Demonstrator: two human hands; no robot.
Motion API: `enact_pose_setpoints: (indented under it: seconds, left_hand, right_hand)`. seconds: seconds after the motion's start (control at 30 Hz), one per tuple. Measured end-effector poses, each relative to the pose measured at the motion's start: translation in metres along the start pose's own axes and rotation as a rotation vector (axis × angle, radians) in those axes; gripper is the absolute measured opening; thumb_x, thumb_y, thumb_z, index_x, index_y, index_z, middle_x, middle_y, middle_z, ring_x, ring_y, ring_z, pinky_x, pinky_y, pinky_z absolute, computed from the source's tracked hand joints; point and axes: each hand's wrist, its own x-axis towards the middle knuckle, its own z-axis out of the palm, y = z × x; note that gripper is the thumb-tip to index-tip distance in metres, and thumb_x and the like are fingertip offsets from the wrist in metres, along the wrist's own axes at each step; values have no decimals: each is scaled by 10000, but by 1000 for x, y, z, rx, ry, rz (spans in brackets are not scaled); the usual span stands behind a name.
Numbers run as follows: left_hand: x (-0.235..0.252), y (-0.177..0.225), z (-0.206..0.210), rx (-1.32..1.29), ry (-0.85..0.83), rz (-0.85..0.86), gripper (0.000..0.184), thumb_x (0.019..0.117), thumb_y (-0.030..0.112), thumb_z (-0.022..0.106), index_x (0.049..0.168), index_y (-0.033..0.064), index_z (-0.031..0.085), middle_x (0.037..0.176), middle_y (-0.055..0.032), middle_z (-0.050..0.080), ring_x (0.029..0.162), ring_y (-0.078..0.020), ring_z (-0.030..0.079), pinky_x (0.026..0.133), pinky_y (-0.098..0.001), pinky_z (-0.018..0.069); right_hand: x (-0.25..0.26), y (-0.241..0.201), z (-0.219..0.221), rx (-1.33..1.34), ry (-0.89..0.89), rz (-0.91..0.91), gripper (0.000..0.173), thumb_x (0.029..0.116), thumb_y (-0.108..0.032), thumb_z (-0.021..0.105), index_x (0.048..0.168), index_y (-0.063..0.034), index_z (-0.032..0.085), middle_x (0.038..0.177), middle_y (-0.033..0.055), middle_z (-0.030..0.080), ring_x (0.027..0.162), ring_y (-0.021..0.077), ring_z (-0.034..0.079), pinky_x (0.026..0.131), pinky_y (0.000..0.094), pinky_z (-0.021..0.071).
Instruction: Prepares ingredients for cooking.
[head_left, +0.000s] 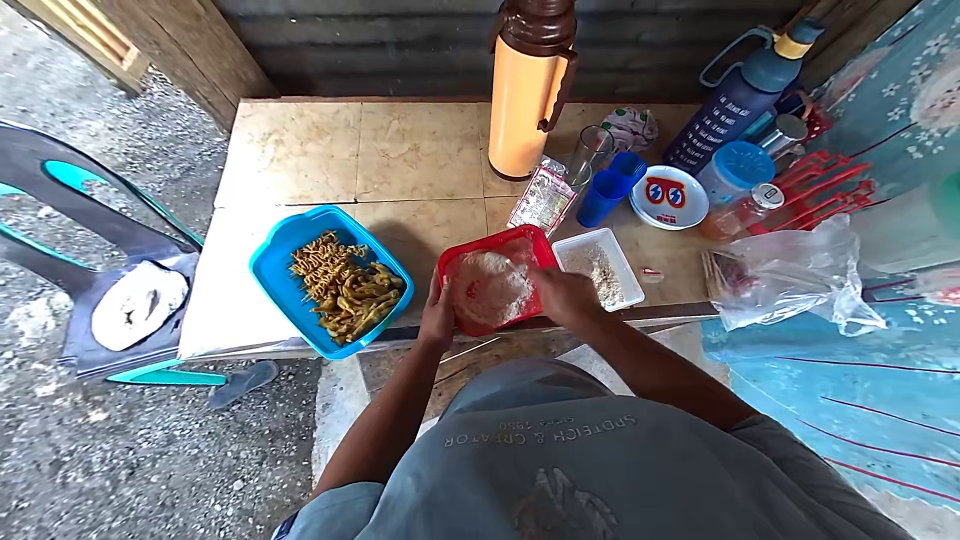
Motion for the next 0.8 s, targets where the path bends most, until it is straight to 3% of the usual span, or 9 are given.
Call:
enact_pose_setpoints:
  seconds: [0.1,0.3,0.4,0.47,0.57,0.6,0.7,0.8]
  left_hand:
    - [0,-4,0,38,-22,26,546,1128,386,318,1646,262,194,1490,-151,525,1236,-238,610,1003,-449,520]
    - [11,-8,-7,35,20,67,560,1123,413,332,1649,307,171,1548,-119,481,1277,-241,593,1010,-476,518]
    - [10,-3,2,49,42,13,582,1117,456,325,1650,315,140,1529,-162,486,1259,-290,599,977,-518,527]
    - [10,-2,6,68,20,-11,607,1108,483,334,1655,318,128,1549,-160,472,1308,-294,571,1030,-528,497]
    - [7,-3,4,77,39,-28,602,1100,503,350,1646,324,172,1443,-177,558,1208,-295,618,959,-504,530]
    - [5,-4,2,75,51,-15,592,1107,474,355,1647,311,173,1464,-173,543,1228,-287,610,978,-500,522]
    - [1,-12,-4,58,98,92,571,1123,353,364,1651,257,171,1580,-142,434,1347,-248,540,1072,-476,480]
    - [-3,-23,-6,51,149,150,593,1131,333,264,1657,200,23,1659,-170,276,1434,-209,451,1151,-418,417]
  right_hand:
    - [-18,2,7,-9,25,-164,383,1030,-56,510,1366,-140,673,1184,204,707,936,425,722,743,608,568]
    - [-59,31,-13,35,120,-269,258,1041,-134,550,1184,-105,763,1022,169,743,857,384,735,692,592,575]
    - [-55,2,7,58,72,-325,294,1038,-104,511,1210,-92,750,1075,189,746,897,400,738,720,596,580]
    - [-42,-14,17,27,43,-249,317,1033,-83,495,1248,-98,726,1095,204,730,909,417,729,715,598,569]
    - [-28,-14,2,31,-6,-74,359,1051,-76,485,1350,-123,677,1208,201,705,1009,427,712,800,624,556]
    - [-28,-7,-4,37,33,-51,350,1051,-84,495,1344,-123,684,1203,195,713,1007,425,716,804,625,558]
    - [-39,23,3,65,341,-159,280,992,-69,574,1196,-101,762,984,182,729,783,387,725,619,576,570]
    - [-51,31,31,117,355,-137,291,1032,-105,539,1232,-107,751,1029,195,738,814,402,736,661,591,584]
